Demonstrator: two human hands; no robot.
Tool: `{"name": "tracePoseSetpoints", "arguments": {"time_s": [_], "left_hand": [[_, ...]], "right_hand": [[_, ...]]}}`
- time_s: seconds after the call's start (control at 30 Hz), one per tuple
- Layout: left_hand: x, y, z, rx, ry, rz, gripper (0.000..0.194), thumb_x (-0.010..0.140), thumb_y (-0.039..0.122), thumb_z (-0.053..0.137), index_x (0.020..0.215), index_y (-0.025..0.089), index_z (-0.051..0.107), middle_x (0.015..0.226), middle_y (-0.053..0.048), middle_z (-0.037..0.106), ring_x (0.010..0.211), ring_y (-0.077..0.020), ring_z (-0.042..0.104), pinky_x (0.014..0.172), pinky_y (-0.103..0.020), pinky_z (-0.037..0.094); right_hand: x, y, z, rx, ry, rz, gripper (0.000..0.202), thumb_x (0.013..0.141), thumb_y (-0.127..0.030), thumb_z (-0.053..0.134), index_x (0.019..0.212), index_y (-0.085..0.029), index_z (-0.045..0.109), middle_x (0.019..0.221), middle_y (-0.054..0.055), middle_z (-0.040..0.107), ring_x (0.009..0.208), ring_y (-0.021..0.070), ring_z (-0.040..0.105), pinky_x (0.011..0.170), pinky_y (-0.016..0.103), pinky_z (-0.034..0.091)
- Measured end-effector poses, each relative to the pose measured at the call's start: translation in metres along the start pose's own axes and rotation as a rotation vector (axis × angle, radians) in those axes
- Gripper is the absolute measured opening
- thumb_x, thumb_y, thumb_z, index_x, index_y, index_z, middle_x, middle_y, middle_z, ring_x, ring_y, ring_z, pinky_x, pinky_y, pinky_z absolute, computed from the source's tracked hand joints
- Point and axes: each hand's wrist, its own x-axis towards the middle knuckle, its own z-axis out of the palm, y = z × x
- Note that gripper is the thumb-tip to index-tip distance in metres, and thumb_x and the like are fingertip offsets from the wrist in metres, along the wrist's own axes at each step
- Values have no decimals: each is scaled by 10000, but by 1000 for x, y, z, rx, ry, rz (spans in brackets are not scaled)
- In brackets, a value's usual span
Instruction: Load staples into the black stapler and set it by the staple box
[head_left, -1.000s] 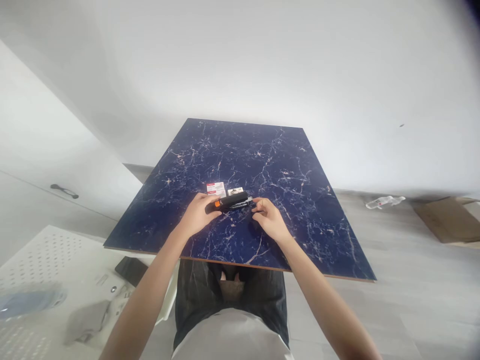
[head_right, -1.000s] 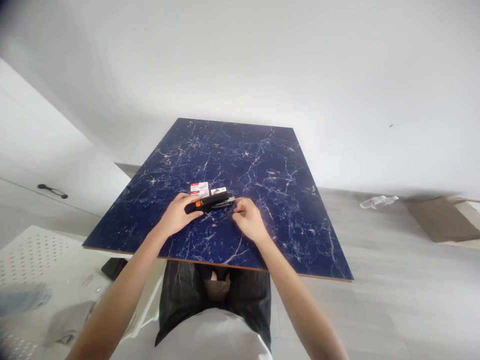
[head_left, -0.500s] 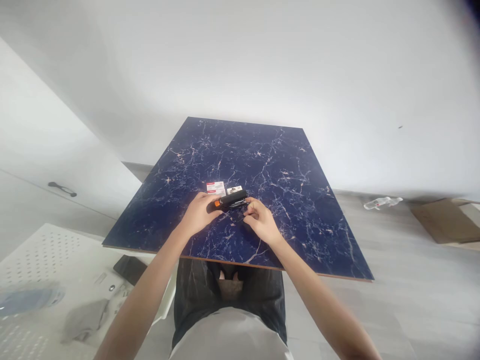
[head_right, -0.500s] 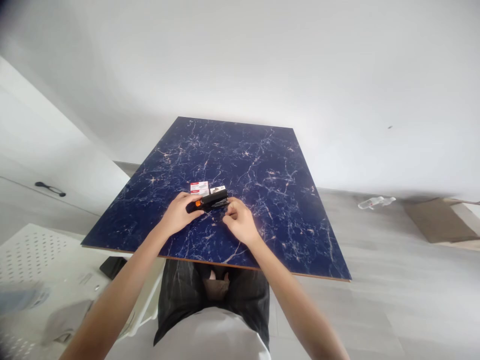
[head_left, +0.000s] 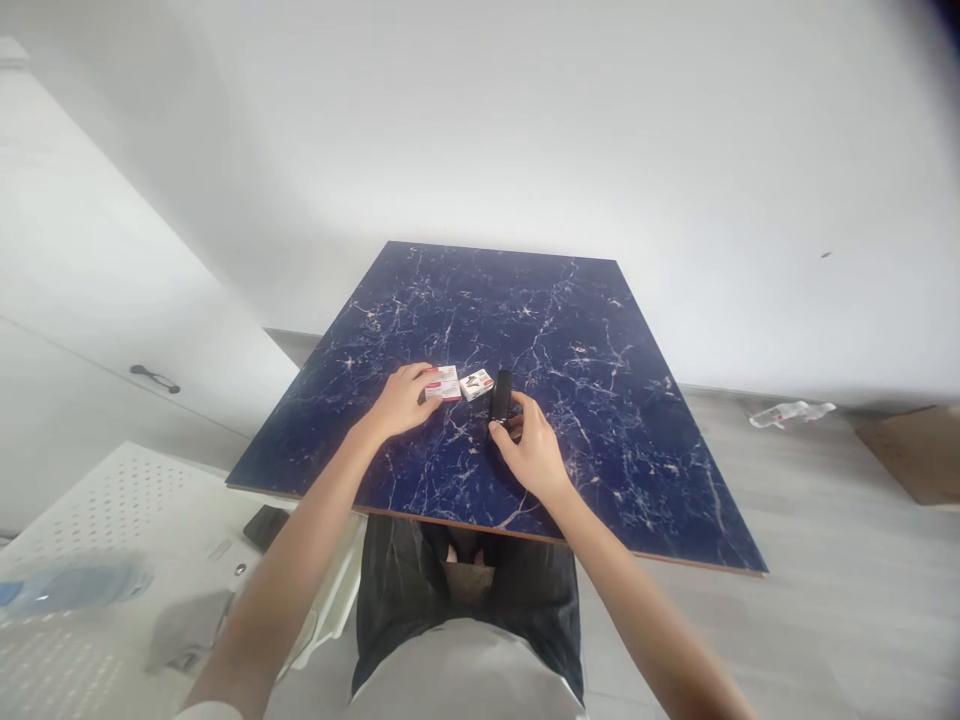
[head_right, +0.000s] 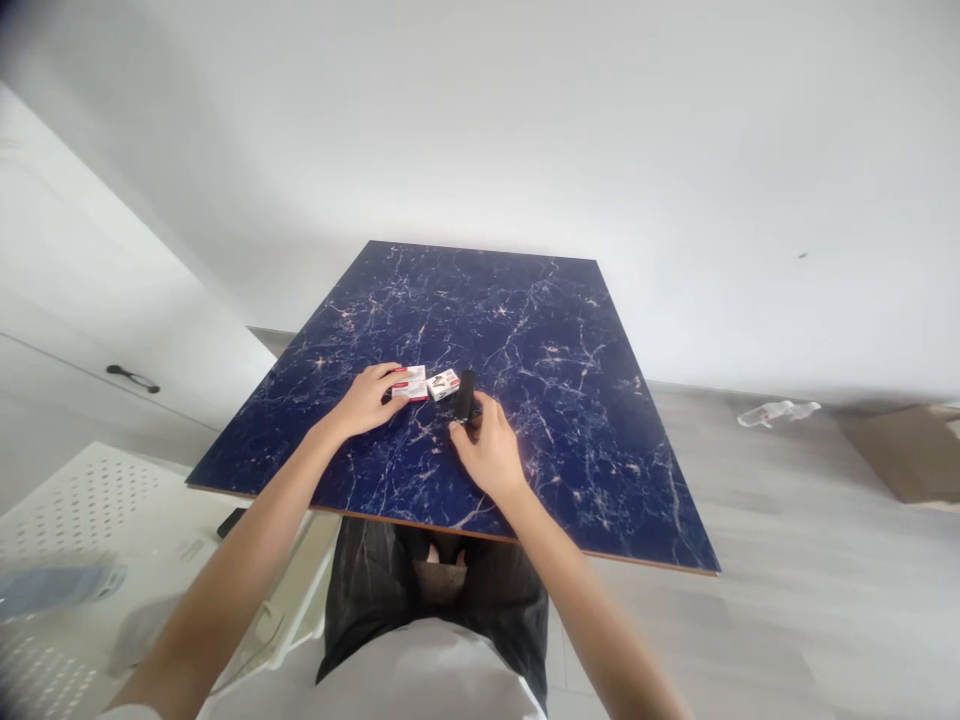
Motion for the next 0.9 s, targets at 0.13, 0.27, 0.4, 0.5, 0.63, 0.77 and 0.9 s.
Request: {"name": "tracePoseSetpoints", "arguments": {"time_s": [0.13, 0.27, 0.4, 0.5, 0.63, 0.77, 0.9], "left_hand": [[-11, 14, -1, -9, -56, 25, 379, 959, 464, 625, 1258, 249, 711, 1062, -109, 643, 1083, -317, 584, 996, -494, 476], [-24, 25, -2, -77, -135, 91, 468, 906, 478, 712, 1330, 286, 665, 1256, -114, 624, 1205, -330, 561, 1053, -503, 458], [-16, 14, -6, -148, -174, 110, 600, 858, 379, 778, 1426, 309, 597, 1483, -107, 559, 1402, -350, 475, 1170, -548, 372], [-10, 11, -11, -250, -114, 74, 552, 852, 364, 784, 1375, 287, 626, 1387, -95, 646, 1292, -308, 592, 1117, -496, 452], [-10, 28, -10, -303, -77, 82, 544, 847, 374, 792, 1357, 278, 629, 1391, -98, 641, 1263, -304, 616, 1091, -475, 483], [-6, 44, 5, -282, -180, 128, 571, 824, 345, 821, 1356, 271, 627, 1412, -104, 615, 1287, -316, 589, 1104, -479, 473], [1, 49, 14, -317, -232, 161, 559, 829, 324, 813, 1352, 275, 622, 1410, -95, 606, 1302, -308, 573, 1097, -458, 479]], "right_hand": [[0, 0, 0, 28, -22, -34, 515, 936, -372, 621, 1419, -283, 467, 1312, 116, 662, 930, 267, 719, 833, 461, 630], [0, 1, -1, 24, -39, -35, 526, 938, -365, 620, 1430, -283, 455, 1309, 104, 680, 972, 270, 726, 851, 455, 627], [0, 2, -1, 21, -48, -37, 525, 944, -366, 612, 1437, -285, 452, 1321, 110, 678, 984, 277, 728, 856, 463, 625], [0, 2, -1, 18, -51, -32, 531, 943, -369, 616, 1440, -284, 450, 1318, 109, 678, 973, 276, 729, 854, 466, 625], [0, 2, -1, 15, -53, -37, 526, 948, -366, 615, 1440, -278, 452, 1315, 110, 678, 966, 268, 728, 862, 456, 622], [0, 2, -1, 12, -48, -29, 528, 953, -365, 611, 1445, -257, 454, 1308, 116, 679, 962, 259, 732, 873, 450, 617], [-1, 2, -1, 10, -42, -30, 536, 947, -338, 610, 1453, -247, 460, 1299, 107, 686, 956, 245, 734, 885, 438, 611]]}}
